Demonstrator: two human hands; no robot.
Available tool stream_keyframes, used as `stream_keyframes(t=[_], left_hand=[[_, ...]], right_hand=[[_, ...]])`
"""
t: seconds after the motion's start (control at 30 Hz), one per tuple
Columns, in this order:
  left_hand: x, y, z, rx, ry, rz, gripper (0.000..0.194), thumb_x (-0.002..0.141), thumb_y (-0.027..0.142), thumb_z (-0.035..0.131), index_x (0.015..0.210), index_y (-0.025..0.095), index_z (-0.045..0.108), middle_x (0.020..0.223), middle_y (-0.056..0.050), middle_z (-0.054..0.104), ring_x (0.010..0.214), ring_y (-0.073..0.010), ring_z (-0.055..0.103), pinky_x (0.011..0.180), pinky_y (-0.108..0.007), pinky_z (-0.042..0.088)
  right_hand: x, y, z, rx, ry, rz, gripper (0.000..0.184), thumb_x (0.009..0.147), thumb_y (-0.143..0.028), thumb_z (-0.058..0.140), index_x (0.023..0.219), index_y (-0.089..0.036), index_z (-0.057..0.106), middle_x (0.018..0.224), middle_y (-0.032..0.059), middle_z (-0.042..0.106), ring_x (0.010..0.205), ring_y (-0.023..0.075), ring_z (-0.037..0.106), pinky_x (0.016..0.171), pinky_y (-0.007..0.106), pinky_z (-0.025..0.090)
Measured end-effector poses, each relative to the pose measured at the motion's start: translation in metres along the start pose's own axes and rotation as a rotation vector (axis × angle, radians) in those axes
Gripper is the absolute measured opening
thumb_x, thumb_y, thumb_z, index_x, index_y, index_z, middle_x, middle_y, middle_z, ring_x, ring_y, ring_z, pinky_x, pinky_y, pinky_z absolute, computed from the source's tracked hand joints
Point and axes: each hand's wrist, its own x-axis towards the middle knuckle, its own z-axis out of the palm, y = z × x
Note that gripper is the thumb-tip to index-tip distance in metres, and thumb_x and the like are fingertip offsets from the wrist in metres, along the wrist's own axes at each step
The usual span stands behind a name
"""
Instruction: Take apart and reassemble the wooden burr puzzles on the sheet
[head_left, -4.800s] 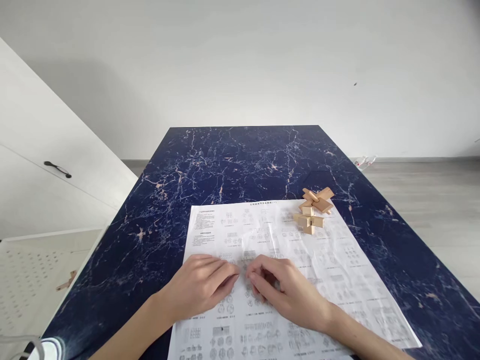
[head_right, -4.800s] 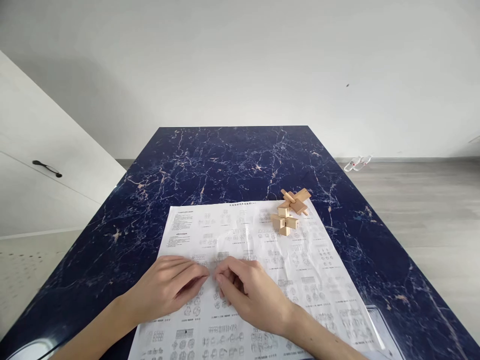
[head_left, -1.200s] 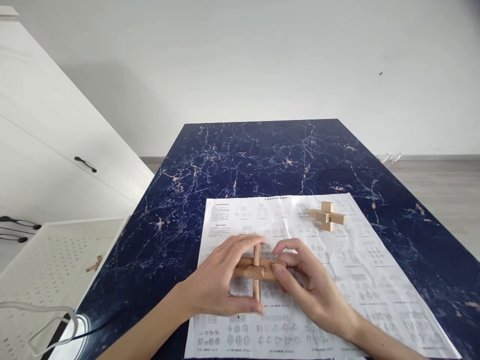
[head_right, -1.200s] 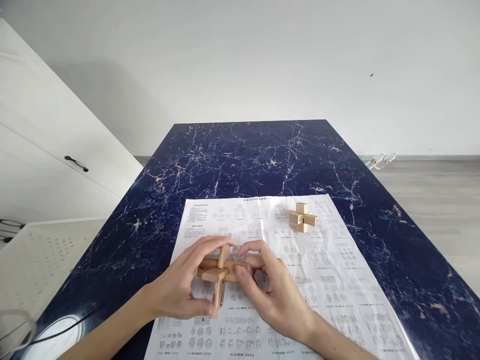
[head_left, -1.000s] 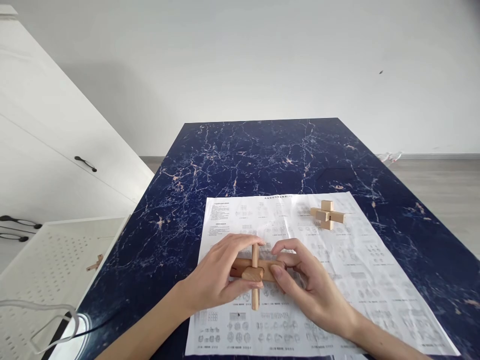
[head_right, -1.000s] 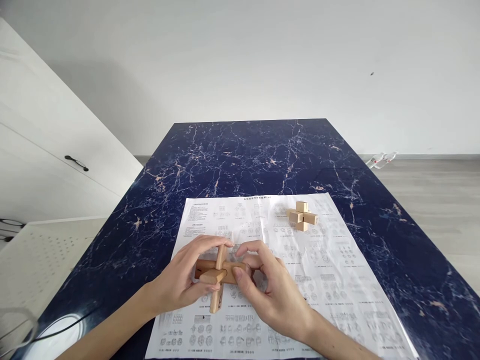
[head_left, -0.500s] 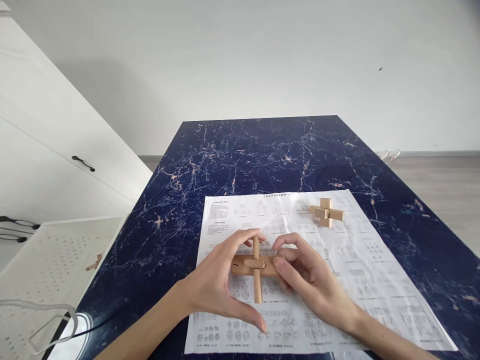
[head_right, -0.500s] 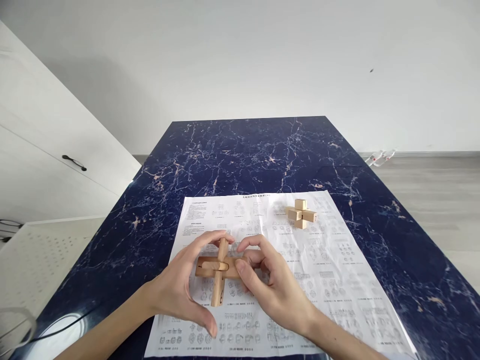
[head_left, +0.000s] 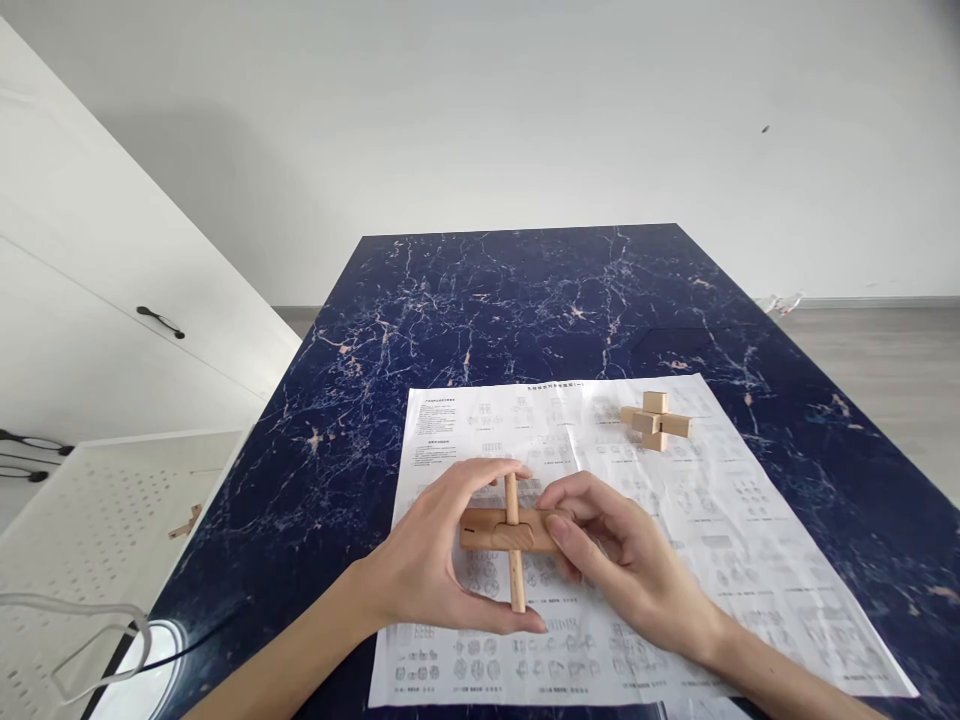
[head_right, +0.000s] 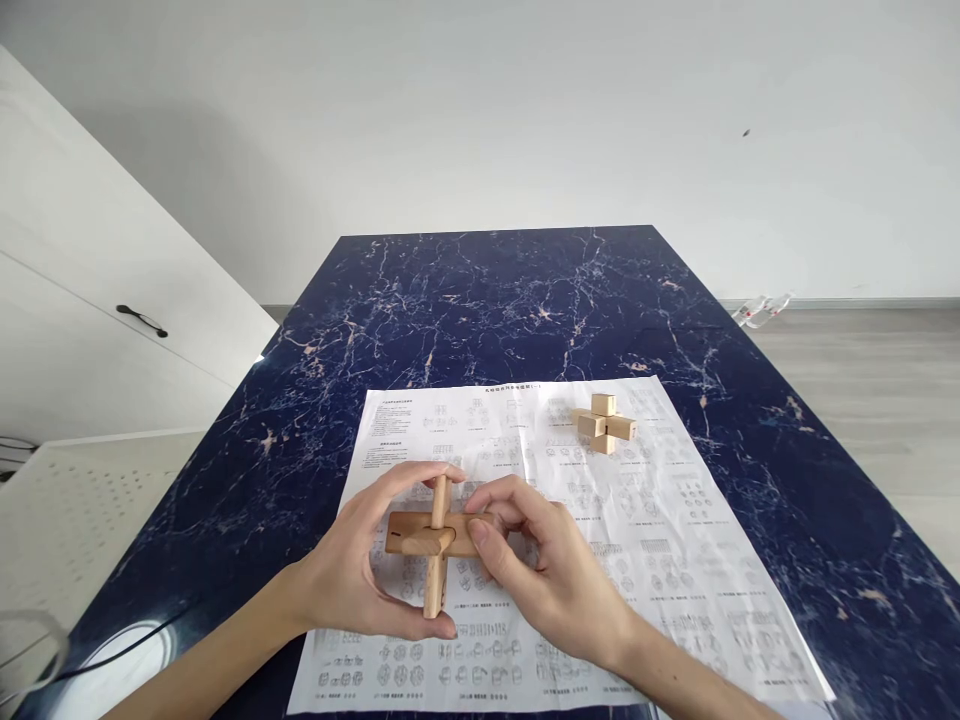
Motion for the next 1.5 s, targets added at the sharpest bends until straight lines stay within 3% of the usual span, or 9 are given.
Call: stream_keyframes(t=[0.2,0.4,0.87,1.17,1.3,1.4,1.5], left_hand=[[0.0019,0.0047,-0.0007,0.049,0.056,0.053,0.112,0.062,0.052,0.102,0.154,0.035,0.041,0.138,-0.011,0.068,0.119,-0.0344,0.071,0.103,-0.050,0.057],[0.0015,0.0096,-0.0009,0.047,0.083,0.022,0.108,0.064,0.051,0.102,0.153,0.038,0.044,0.142,-0.008,0.066,0.124,-0.0326,0.069,0.108,-0.048,0.055],[-0.0013,0.0082,-0.0036,0.070,0.040,-0.045,0.108,0.064,0.047,0.102,0.155,0.038,0.044,0.142,-0.008,0.068,0.116,-0.0326,0.071,0.100,-0.045,0.056],[0.0007,0.0068,-0.0050,0.028,0.071,0.047,0.117,0.060,0.048,0.104,0.157,0.039,0.039,0.139,-0.010,0.068,0.118,-0.0349,0.071,0.102,-0.050,0.057],[0.0031,0.0061,-0.0040,-0.079,0.120,0.055,0.115,0.061,0.042,0.105,0.156,0.038,0.042,0.142,-0.010,0.065,0.124,-0.0350,0.068,0.107,-0.051,0.056],[0.0059,0.0081,-0.0037,-0.281,0.168,0.015,0.101,0.067,0.043,0.102,0.151,0.036,0.048,0.143,-0.010,0.063,0.130,-0.0353,0.066,0.109,-0.052,0.056],[0.0071,0.0101,-0.0035,-0.488,0.138,-0.061,0.095,0.071,0.043,0.101,0.151,0.036,0.049,0.145,-0.011,0.062,0.131,-0.0357,0.066,0.105,-0.051,0.060]], right_hand=[[-0.0021,-0.0006,0.0002,-0.006,-0.006,-0.005,0.019,0.111,-0.043,0.058,0.115,-0.024,0.063,0.074,-0.0025,0.068,0.066,0.0139,0.064,0.065,0.028,0.050],[-0.0032,-0.0034,-0.0033,-0.033,-0.001,-0.054,0.017,0.110,-0.040,0.060,0.118,-0.026,0.063,0.078,-0.0020,0.068,0.068,0.0144,0.063,0.066,0.029,0.051],[-0.0040,0.0020,-0.0051,-0.112,-0.026,-0.038,0.020,0.110,-0.042,0.061,0.118,-0.023,0.063,0.077,-0.0001,0.068,0.068,0.0173,0.065,0.064,0.032,0.051],[-0.0024,-0.0017,-0.0030,0.058,-0.031,-0.016,0.018,0.110,-0.041,0.062,0.116,-0.023,0.063,0.077,-0.0003,0.067,0.066,0.0147,0.062,0.062,0.029,0.050],[-0.0022,-0.0021,-0.0051,0.096,-0.074,-0.012,0.023,0.112,-0.044,0.058,0.126,-0.025,0.058,0.079,-0.0015,0.065,0.067,0.0151,0.064,0.065,0.030,0.054],[-0.0027,-0.0017,-0.0048,0.031,-0.053,-0.089,0.030,0.111,-0.047,0.058,0.134,-0.029,0.051,0.091,0.0009,0.064,0.076,0.0173,0.064,0.071,0.032,0.056],[-0.0021,-0.0020,-0.0026,-0.052,-0.071,-0.144,0.034,0.109,-0.046,0.061,0.137,-0.031,0.048,0.100,0.0029,0.061,0.082,0.0190,0.062,0.076,0.034,0.057]])
